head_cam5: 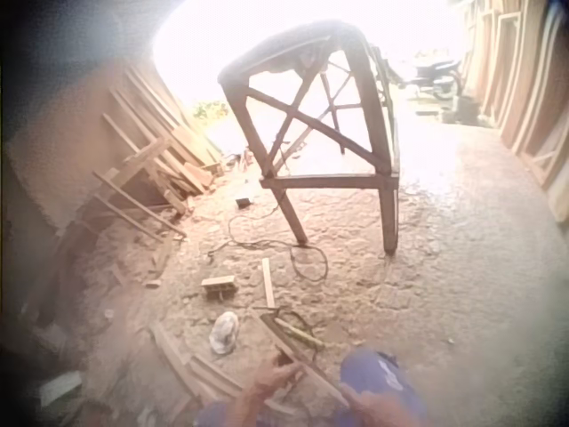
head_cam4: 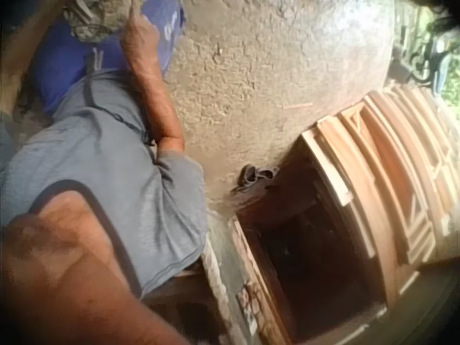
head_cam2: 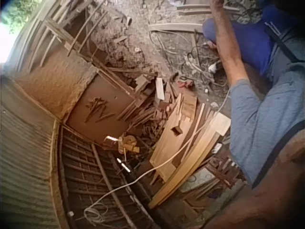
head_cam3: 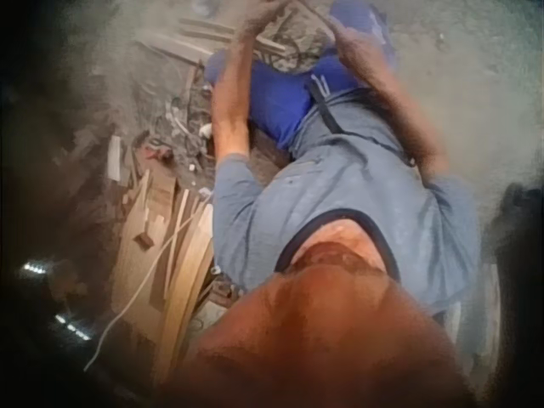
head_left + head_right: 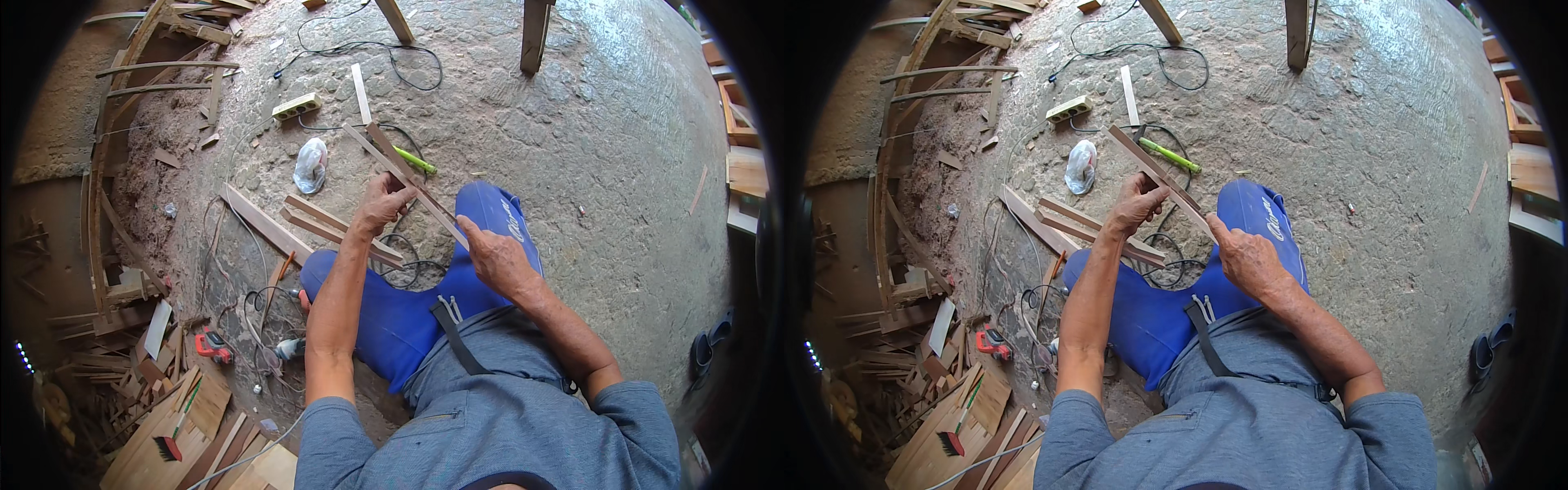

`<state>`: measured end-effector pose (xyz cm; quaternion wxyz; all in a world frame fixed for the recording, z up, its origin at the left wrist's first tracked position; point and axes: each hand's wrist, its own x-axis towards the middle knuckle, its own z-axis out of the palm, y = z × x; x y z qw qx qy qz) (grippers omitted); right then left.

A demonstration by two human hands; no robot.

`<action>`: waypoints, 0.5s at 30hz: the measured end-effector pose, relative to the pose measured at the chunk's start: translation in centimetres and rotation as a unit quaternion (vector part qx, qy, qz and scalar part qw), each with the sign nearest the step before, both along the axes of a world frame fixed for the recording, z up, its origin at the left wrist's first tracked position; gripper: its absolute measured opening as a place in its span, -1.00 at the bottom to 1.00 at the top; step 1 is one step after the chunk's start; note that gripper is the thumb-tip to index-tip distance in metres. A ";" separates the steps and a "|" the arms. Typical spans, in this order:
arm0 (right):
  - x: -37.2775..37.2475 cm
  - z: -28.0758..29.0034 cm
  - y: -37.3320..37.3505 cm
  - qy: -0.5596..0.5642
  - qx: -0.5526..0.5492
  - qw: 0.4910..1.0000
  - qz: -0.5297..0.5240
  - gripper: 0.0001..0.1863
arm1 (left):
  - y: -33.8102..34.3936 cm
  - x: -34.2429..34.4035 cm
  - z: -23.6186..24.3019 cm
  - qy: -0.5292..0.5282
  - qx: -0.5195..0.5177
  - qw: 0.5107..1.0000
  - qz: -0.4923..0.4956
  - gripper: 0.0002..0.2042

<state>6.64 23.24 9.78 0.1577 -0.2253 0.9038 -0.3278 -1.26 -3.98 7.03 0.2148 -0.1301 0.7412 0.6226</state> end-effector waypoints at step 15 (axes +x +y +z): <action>-1.7 -0.3 -3.1 0.054 0.065 0.995 0.057 -0.48 | -0.3 1.0 -2.7 -0.034 0.036 0.999 0.006 -0.76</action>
